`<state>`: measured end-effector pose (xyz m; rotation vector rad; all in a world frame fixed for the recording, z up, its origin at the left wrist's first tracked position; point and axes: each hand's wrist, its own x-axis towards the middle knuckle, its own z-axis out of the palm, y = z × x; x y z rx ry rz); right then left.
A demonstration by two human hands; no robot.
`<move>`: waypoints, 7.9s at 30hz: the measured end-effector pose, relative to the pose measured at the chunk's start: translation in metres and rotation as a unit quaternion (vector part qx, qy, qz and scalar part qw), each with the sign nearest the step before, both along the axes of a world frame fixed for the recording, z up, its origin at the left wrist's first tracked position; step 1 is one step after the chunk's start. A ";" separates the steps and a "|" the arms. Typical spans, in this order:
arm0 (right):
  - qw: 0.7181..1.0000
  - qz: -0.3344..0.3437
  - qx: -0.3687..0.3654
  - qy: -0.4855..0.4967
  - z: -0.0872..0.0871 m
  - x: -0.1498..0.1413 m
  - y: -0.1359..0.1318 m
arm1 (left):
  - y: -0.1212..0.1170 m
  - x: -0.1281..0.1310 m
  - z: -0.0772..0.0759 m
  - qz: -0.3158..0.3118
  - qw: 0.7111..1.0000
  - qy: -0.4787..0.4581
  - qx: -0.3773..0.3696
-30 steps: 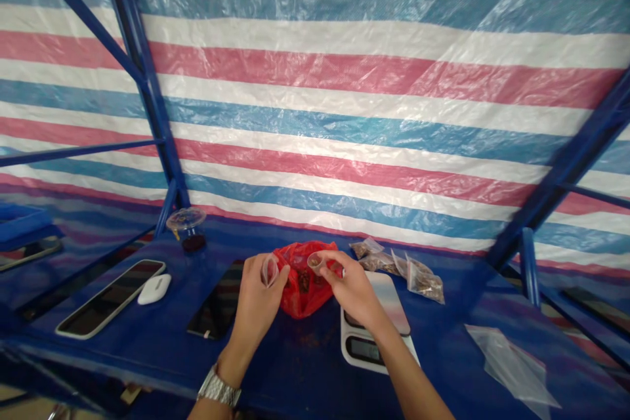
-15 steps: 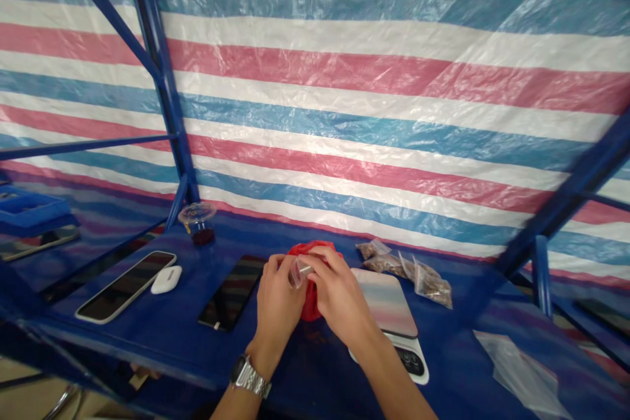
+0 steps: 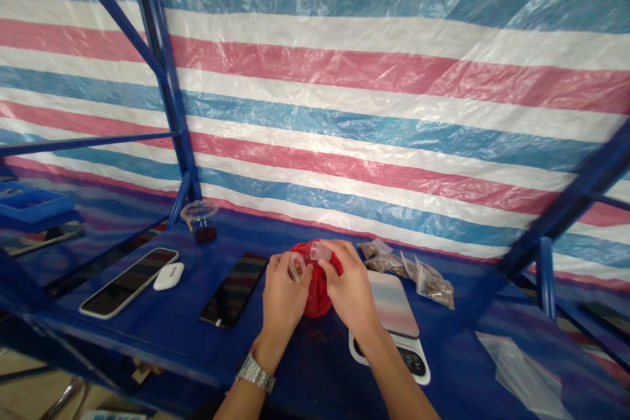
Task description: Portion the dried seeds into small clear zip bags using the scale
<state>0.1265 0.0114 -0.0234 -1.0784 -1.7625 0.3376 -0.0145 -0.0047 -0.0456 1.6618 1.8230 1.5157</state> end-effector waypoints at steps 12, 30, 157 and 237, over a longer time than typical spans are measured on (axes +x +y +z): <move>0.986 0.162 -0.009 0.026 0.030 -0.010 -0.038 | -0.022 -0.004 0.021 -0.017 0.994 -0.022 0.110; 0.989 -0.094 -0.113 0.011 0.006 0.125 -0.010 | -0.029 0.042 0.019 -0.202 0.972 0.090 0.076; 0.973 -0.228 -0.040 0.021 -0.045 0.186 -0.004 | -0.038 0.077 -0.011 -0.135 0.988 -0.066 0.036; 0.968 0.001 -0.152 0.201 -0.018 0.107 -0.023 | -0.012 0.111 -0.012 -0.184 0.950 -0.251 0.015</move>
